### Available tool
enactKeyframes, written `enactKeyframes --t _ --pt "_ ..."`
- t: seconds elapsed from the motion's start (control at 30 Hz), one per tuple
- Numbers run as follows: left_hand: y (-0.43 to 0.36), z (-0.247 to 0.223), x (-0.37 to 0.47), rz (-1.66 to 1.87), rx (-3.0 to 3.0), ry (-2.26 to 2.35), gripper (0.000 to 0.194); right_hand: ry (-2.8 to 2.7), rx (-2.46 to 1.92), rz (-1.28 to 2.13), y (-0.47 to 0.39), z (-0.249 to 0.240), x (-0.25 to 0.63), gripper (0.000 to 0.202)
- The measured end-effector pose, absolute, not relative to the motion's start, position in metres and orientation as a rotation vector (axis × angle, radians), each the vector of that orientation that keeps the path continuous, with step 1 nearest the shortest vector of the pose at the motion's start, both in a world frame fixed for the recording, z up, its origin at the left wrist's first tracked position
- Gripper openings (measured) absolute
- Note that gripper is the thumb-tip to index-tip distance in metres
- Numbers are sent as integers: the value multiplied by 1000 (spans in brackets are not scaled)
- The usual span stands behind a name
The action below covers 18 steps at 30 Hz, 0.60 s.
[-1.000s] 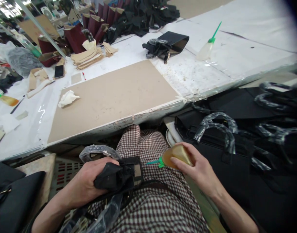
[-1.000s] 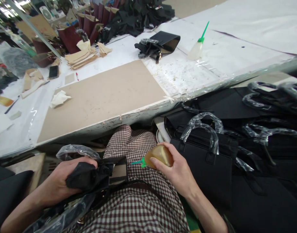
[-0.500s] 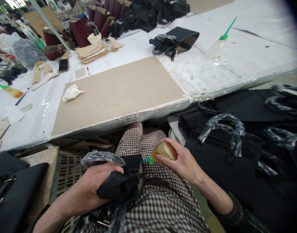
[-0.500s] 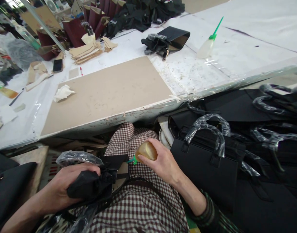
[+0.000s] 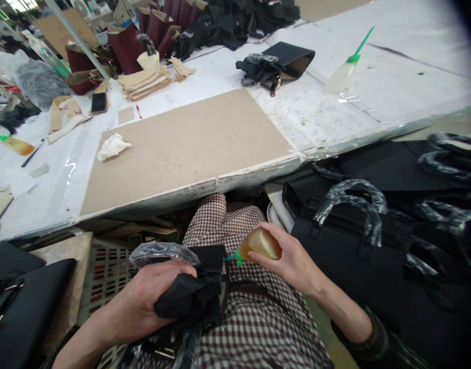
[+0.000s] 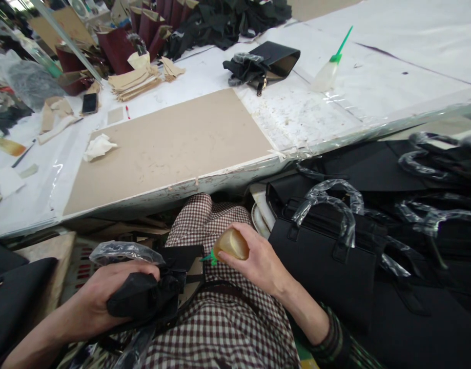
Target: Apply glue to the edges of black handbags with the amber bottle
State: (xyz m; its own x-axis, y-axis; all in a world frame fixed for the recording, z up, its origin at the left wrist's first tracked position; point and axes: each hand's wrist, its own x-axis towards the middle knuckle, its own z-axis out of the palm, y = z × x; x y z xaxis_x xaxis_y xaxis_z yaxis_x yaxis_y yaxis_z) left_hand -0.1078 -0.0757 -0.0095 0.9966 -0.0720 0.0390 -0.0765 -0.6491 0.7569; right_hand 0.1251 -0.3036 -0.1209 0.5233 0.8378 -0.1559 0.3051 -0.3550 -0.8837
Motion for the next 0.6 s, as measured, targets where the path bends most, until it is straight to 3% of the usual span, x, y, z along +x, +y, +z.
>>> enactKeyframes --t 0.6 --pt "-101 -2 -129 -17 2336 -92 28 -703 -1899 1038 -304 -106 124 50"
